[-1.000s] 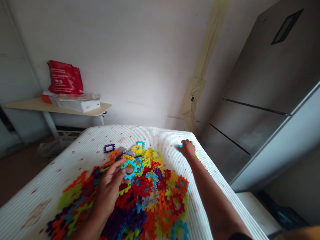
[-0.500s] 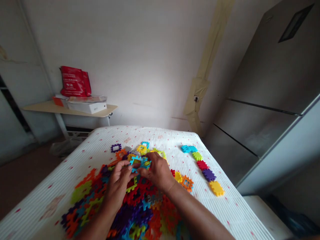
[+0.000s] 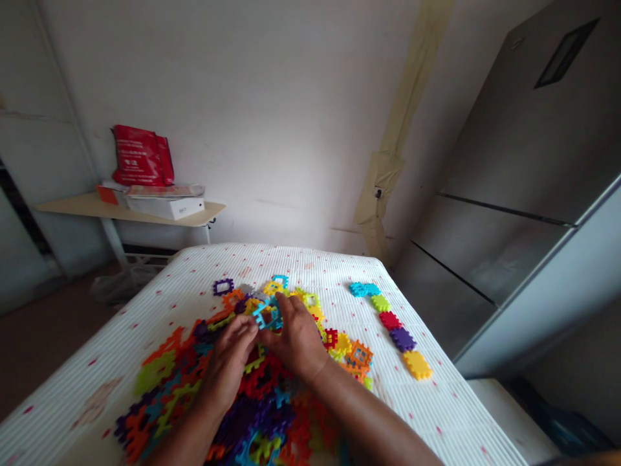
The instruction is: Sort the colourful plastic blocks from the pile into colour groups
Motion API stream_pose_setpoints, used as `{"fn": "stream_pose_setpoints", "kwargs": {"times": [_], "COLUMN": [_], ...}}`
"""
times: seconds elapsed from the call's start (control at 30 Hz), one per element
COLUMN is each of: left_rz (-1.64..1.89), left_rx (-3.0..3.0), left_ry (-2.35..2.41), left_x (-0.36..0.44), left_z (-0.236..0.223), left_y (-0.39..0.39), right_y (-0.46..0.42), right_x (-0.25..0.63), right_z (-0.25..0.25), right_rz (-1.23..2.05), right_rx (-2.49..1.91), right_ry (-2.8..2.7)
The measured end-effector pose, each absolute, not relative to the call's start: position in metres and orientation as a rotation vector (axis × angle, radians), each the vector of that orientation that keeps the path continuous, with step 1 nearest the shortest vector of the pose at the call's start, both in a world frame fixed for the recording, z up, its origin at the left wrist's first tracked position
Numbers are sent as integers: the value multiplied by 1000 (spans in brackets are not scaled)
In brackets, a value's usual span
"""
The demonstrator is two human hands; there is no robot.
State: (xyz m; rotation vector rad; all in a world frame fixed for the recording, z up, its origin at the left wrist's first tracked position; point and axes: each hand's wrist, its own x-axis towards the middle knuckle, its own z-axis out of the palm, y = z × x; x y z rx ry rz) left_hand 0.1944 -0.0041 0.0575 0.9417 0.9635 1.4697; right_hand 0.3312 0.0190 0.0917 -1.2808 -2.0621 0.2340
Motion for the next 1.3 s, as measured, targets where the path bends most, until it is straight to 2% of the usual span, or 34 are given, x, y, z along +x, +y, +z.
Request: {"fn": "stream_pose_setpoints", "kwargs": {"times": [0.1,0.23,0.33,0.43,0.63,1.3], "left_rz": [1494,1430,1231,981,704,574], "left_rx": [1084,1730,2192,2386,2478,2499], "left_ry": [1081,1287,1397,1530,1661,1692], "left_x": [194,195,198,202,206,205], "left_z": [56,51,46,42,46,47], "left_y": [-3,-1,-1,-2,-5,-5], "right_y": [54,102,120,128,136,141], "right_x": [375,444,476,484,470,451], "right_z": [102,115,114,105,85,40], "right_rz": [200,50,23,15,23,-201], "right_rx": [-1423,-1997,-2221,-2337,-2399,-2346], "right_ry": [-1874,-1656,-1679,-1757,-1818,-1905]}}
